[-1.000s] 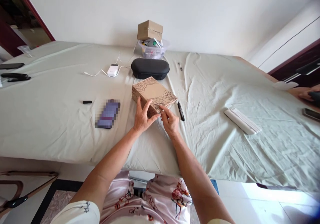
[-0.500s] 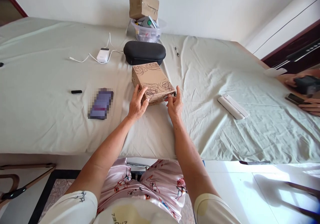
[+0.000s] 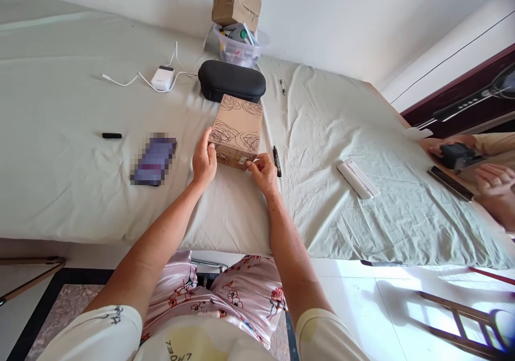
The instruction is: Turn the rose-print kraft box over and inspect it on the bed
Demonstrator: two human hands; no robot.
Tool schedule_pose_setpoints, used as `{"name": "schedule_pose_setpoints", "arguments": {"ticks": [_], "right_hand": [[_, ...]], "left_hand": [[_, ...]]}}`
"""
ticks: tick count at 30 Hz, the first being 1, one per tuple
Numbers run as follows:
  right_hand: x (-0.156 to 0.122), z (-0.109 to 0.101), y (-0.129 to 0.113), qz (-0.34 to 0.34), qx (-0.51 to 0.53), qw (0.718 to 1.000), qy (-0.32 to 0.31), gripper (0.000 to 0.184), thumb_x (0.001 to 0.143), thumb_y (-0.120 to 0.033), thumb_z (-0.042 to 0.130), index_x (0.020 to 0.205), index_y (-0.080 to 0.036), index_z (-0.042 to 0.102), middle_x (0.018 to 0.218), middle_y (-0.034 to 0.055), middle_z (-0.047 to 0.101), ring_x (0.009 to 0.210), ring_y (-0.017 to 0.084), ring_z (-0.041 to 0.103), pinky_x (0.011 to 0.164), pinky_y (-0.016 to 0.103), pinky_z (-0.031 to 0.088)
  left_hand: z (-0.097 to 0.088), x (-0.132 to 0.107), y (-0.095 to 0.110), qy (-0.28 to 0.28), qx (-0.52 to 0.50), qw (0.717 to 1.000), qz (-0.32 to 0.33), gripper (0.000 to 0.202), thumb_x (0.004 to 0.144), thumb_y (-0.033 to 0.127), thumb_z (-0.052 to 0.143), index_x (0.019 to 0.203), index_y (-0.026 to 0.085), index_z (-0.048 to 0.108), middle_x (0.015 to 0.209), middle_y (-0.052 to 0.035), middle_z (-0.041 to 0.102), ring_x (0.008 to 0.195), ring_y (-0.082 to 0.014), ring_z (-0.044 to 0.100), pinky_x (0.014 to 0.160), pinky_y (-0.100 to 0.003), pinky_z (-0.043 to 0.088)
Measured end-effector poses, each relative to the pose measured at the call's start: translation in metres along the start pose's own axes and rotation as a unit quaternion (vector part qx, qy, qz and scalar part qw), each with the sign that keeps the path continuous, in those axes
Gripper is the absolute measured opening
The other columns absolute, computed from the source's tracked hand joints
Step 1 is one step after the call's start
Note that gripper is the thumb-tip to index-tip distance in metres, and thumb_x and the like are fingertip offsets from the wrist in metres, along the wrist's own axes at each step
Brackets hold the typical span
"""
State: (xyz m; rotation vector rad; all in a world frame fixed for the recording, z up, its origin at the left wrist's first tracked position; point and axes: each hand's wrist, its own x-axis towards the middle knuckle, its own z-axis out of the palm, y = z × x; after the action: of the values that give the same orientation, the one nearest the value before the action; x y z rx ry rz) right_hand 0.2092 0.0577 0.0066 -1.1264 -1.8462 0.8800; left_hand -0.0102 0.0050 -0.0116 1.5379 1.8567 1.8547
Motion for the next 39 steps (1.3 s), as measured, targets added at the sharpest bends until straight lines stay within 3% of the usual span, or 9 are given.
{"name": "schedule_pose_setpoints", "arguments": {"ticks": [6, 10, 13, 19, 23, 28, 32, 36, 39], "right_hand": [[-0.007, 0.005, -0.014, -0.032, 0.019, 0.996, -0.075, 0.057, 0.086, -0.077, 0.068, 0.098, -0.025, 0.046, 0.068, -0.0049, 0.063, 0.058, 0.012, 0.05, 0.062, 0.028, 0.041], [-0.009, 0.009, -0.014, -0.036, 0.028, 0.995, -0.09, 0.058, 0.087, -0.078, 0.067, 0.097, -0.025, 0.046, 0.067, -0.0052, 0.062, 0.056, 0.011, 0.048, 0.061, 0.028, 0.04], [-0.009, 0.01, -0.012, -0.031, 0.009, 0.998, -0.062, 0.056, 0.089, -0.078, 0.064, 0.095, -0.025, 0.047, 0.063, -0.0062, 0.058, 0.057, 0.012, 0.048, 0.061, 0.028, 0.04], [-0.003, 0.004, 0.0, -0.013, -0.04, 0.996, 0.078, 0.049, 0.094, -0.071, 0.059, 0.093, -0.023, 0.055, 0.071, -0.0016, 0.06, 0.065, 0.015, 0.057, 0.067, 0.029, 0.044], [0.006, -0.002, 0.016, 0.021, -0.04, 0.984, 0.173, 0.049, 0.098, -0.065, 0.053, 0.113, -0.02, 0.062, 0.084, 0.0036, 0.067, 0.077, 0.02, 0.065, 0.076, 0.034, 0.05], [0.008, 0.001, 0.026, 0.039, -0.009, 0.988, 0.147, 0.065, 0.1, -0.063, 0.054, 0.146, -0.017, 0.056, 0.116, 0.0145, 0.072, 0.101, 0.025, 0.071, 0.095, 0.043, 0.058], [0.0, 0.007, 0.017, -0.041, 0.022, 0.983, 0.178, 0.081, 0.104, -0.07, 0.051, 0.168, -0.023, 0.036, 0.15, 0.0204, 0.06, 0.119, 0.027, 0.07, 0.1, 0.046, 0.061], [-0.006, 0.008, 0.009, -0.158, -0.055, 0.969, 0.183, 0.067, 0.106, -0.07, 0.049, 0.16, -0.03, 0.051, 0.163, 0.0166, 0.048, 0.15, 0.032, 0.053, 0.116, 0.056, 0.055], [-0.005, 0.007, 0.008, -0.207, -0.098, 0.96, 0.163, 0.061, 0.106, -0.069, 0.053, 0.151, -0.029, 0.062, 0.164, 0.0159, 0.045, 0.155, 0.033, 0.047, 0.124, 0.061, 0.049]], "left_hand": [[-0.002, 0.001, -0.004, 0.0, -0.025, 0.996, -0.083, 0.075, 0.111, 0.062, 0.04, 0.166, 0.011, 0.036, 0.167, -0.0231, 0.051, 0.157, -0.0291, 0.053, 0.131, -0.044, 0.045], [-0.002, 0.001, 0.0, 0.002, -0.04, 0.998, -0.048, 0.074, 0.112, 0.06, 0.043, 0.172, 0.02, 0.029, 0.18, -0.0148, 0.035, 0.168, -0.026, 0.037, 0.139, -0.042, 0.031], [-0.002, 0.0, 0.003, -0.011, -0.035, 0.999, -0.024, 0.067, 0.112, 0.058, 0.044, 0.168, 0.021, 0.039, 0.175, -0.0141, 0.043, 0.165, -0.0261, 0.041, 0.139, -0.044, 0.032], [-0.001, -0.004, 0.012, -0.025, 0.03, 0.999, 0.033, 0.066, 0.11, 0.064, 0.043, 0.156, 0.019, 0.055, 0.155, -0.0168, 0.064, 0.143, -0.0283, 0.062, 0.125, -0.043, 0.05], [-0.002, -0.01, 0.023, -0.058, 0.081, 0.991, 0.094, 0.068, 0.109, 0.069, 0.04, 0.149, 0.018, 0.063, 0.117, -0.0139, 0.076, 0.102, -0.0229, 0.075, 0.092, -0.031, 0.061], [0.003, -0.021, 0.034, -0.161, 0.067, 0.969, 0.178, 0.06, 0.112, 0.056, 0.039, 0.145, 0.015, 0.067, 0.083, -0.0042, 0.075, 0.071, -0.0144, 0.07, 0.076, -0.024, 0.058], [0.008, -0.03, 0.039, -0.217, 0.05, 0.956, 0.19, 0.059, 0.11, 0.044, 0.044, 0.159, 0.014, 0.055, 0.086, -0.0032, 0.077, 0.071, -0.014, 0.07, 0.077, -0.024, 0.057], [0.01, -0.035, 0.045, -0.295, 0.061, 0.94, 0.158, 0.07, 0.104, 0.033, 0.053, 0.17, 0.017, 0.038, 0.093, -0.0026, 0.08, 0.075, -0.0152, 0.073, 0.075, -0.025, 0.056], [0.01, -0.035, 0.047, -0.329, 0.069, 0.932, 0.136, 0.079, 0.101, 0.03, 0.058, 0.174, 0.017, 0.029, 0.097, -0.0037, 0.081, 0.081, -0.0177, 0.076, 0.074, -0.025, 0.056]]}}
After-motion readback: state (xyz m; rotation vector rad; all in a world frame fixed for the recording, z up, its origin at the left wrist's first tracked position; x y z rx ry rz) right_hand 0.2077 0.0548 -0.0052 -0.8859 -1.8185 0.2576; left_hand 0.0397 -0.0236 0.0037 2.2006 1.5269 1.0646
